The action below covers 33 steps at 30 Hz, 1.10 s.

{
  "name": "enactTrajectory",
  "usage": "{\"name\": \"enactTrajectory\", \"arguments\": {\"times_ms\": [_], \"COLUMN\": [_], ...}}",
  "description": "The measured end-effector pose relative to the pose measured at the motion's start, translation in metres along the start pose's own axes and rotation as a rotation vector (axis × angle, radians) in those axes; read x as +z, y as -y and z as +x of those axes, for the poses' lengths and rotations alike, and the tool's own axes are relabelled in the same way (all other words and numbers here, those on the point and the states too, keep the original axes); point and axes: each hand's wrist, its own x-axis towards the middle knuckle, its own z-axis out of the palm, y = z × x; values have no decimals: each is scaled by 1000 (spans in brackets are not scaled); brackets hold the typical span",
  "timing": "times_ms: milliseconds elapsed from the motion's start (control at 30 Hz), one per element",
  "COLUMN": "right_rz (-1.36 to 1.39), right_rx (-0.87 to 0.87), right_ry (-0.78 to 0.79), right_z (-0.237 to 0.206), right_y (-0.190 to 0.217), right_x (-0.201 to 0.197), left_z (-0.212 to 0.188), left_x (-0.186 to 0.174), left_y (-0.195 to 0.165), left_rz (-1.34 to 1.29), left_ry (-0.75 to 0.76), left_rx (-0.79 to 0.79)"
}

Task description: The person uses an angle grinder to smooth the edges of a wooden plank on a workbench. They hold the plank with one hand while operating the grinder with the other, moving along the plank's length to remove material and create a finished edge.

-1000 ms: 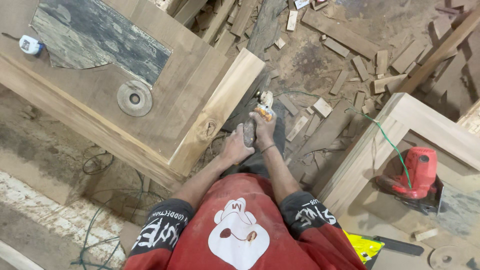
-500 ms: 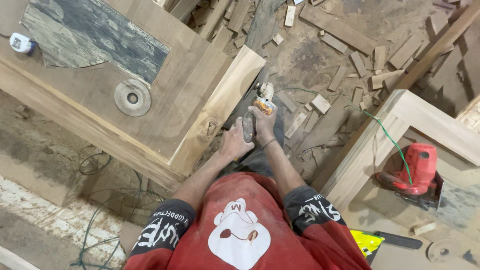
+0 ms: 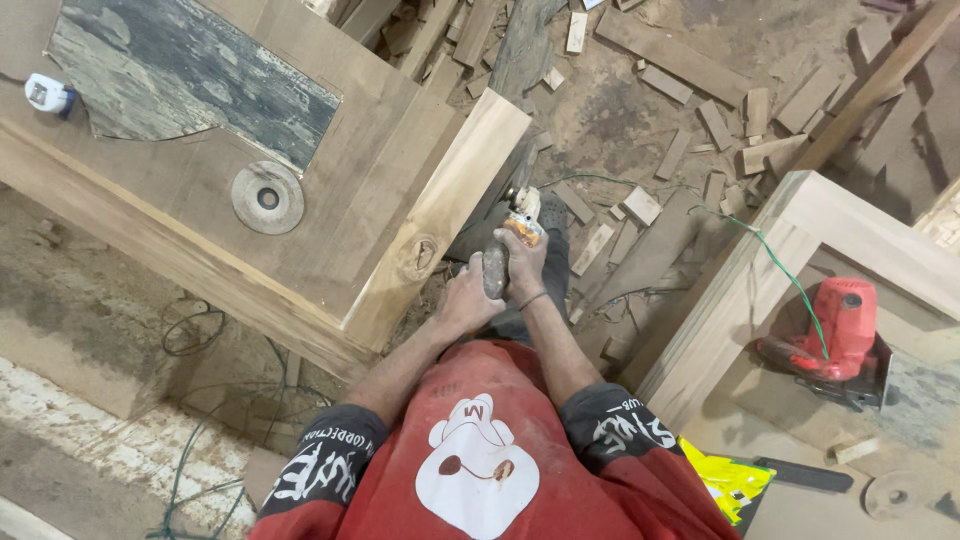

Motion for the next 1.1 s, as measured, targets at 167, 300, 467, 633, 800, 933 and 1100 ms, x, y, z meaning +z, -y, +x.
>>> {"name": "enactTrajectory", "arguments": {"times_ms": [167, 300, 467, 633, 800, 933, 1100], "right_rz": [45, 63, 3, 18, -35, -73, -30], "right_rx": [-10, -55, -91, -118, -76, -38, -5], "right_ry": [21, 40, 14, 13, 12, 18, 14], "right_z": [17, 16, 30, 43, 26, 3, 9], "right_y": [11, 8, 18, 28, 13, -12, -11], "right_x": [8, 14, 17, 16, 12, 2, -2], "left_z": [16, 17, 31, 43, 23, -2, -2], "left_x": [-4, -15, -22, -23, -21, -13, -8], "left_y": [-7, -9, -18, -26, -18, -8, -12], "left_rz": [22, 28, 55, 65, 49, 15, -2], "left_ry": [-69, -59, -47, -40, -33, -8, 35], "left_rx": [30, 21, 41, 28, 9, -56, -125]}}
